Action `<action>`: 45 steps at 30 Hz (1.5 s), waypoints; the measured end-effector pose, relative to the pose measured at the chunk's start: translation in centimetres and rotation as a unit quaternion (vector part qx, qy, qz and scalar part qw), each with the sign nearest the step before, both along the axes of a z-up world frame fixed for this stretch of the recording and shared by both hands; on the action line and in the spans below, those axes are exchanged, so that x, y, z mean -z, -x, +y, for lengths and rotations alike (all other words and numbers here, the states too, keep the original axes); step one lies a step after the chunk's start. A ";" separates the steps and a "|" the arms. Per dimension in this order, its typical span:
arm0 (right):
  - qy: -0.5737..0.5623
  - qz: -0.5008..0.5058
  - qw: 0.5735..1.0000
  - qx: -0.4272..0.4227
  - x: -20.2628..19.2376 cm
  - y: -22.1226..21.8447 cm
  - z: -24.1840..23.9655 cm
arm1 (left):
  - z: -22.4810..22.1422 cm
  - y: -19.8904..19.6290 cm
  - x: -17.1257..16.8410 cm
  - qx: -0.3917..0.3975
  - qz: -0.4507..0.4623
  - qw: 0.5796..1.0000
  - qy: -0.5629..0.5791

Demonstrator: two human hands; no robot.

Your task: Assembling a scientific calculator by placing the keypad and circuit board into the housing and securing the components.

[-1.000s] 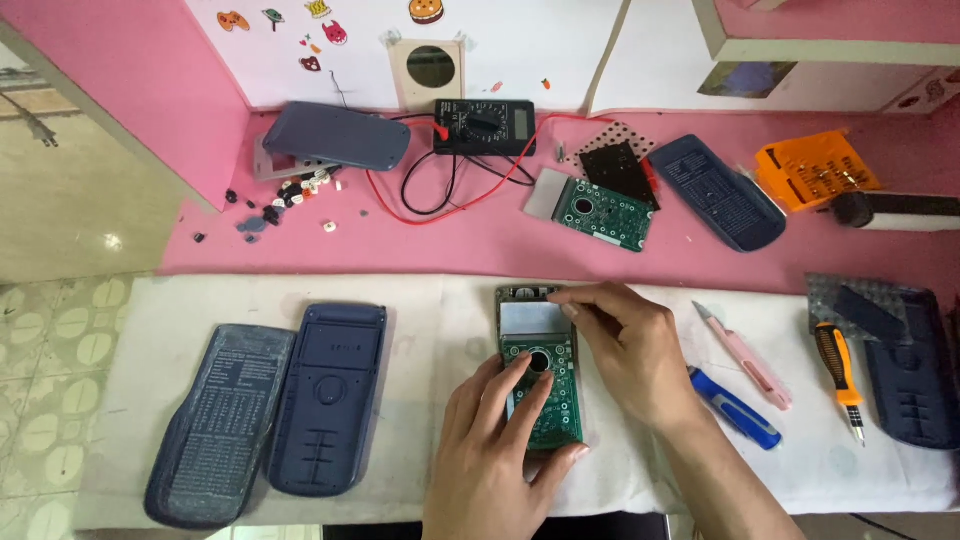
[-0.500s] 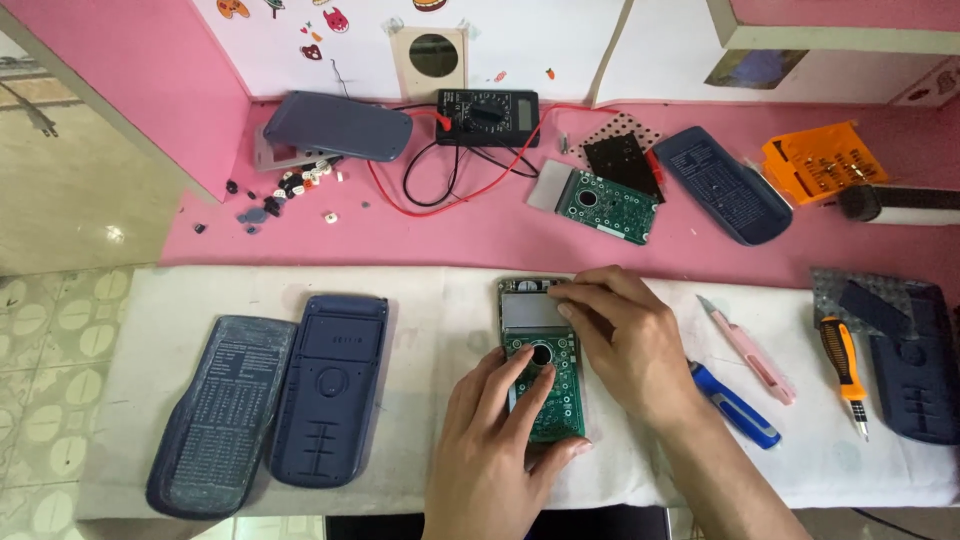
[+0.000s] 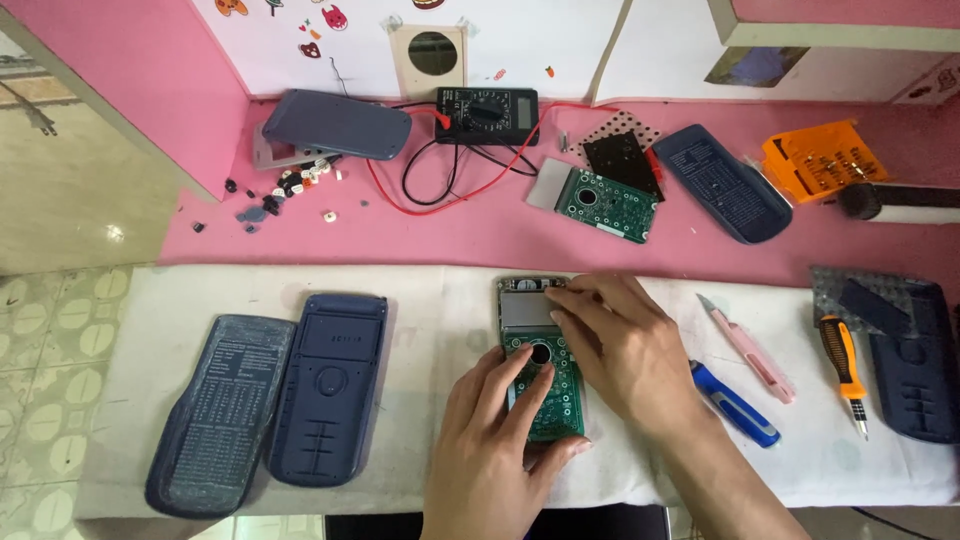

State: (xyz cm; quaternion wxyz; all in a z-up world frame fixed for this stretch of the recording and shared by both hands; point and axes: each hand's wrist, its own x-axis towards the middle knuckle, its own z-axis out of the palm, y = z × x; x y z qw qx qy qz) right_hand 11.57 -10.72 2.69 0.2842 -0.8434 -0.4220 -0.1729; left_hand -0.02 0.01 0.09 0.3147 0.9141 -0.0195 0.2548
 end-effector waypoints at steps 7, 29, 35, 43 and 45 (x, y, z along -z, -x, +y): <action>0.024 -0.034 0.999 0.012 -0.4 0.6 0.1 | 0.0 0.0 0.0 -0.002 0.006 1.000 -0.006; -0.034 -0.049 0.998 0.038 -0.2 0.7 0.2 | 0.4 -0.1 0.0 0.012 0.012 1.000 0.003; -0.082 0.042 0.995 0.033 0.1 0.3 -0.2 | 2.5 -0.4 -1.6 0.084 0.054 0.994 0.048; -0.090 0.100 0.991 0.009 -1.5 0.7 -1.0 | 3.7 0.2 -2.9 0.099 0.055 0.980 0.163; -0.030 0.180 0.982 -0.037 -2.4 0.9 -1.5 | 4.0 0.3 -2.7 0.090 0.056 0.988 0.112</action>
